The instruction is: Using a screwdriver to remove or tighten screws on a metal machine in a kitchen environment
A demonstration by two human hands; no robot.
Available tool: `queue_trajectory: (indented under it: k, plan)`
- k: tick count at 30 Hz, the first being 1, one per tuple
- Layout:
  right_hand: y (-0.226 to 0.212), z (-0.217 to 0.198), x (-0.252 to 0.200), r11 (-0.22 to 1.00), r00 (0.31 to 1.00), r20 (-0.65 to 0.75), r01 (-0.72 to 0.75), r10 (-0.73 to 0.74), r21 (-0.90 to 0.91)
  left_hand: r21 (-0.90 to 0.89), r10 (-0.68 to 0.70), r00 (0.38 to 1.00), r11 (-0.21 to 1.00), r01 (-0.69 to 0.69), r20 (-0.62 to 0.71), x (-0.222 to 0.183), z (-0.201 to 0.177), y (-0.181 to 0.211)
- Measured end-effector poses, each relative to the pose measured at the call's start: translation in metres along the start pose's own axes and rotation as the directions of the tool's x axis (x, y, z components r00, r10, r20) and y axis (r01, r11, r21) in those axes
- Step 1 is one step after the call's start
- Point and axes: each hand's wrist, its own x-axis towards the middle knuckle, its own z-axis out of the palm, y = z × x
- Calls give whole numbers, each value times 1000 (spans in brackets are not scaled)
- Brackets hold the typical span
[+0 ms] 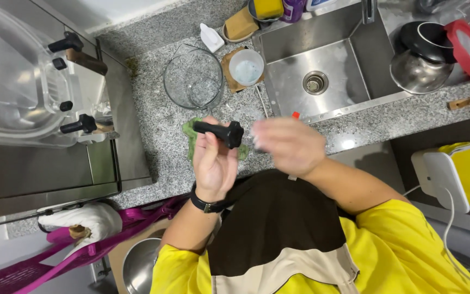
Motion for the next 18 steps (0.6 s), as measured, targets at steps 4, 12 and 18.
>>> queue_trajectory:
  k: [4, 12, 18]
  plan:
    - [6, -6, -12, 785, 785, -1, -620, 620, 15, 45, 99, 988, 993, -105, 117, -3, 4, -3]
    - [-7, -2, -12, 748, 795, 130, -604, 593, 276, 269, 306, 916, 888, -372, 259, 2, -5, -4]
    - [-12, -6, -9, 852, 874, -6, -472, 486, 226, 308, 362, 881, 838, -451, 305, 3, -6, -3]
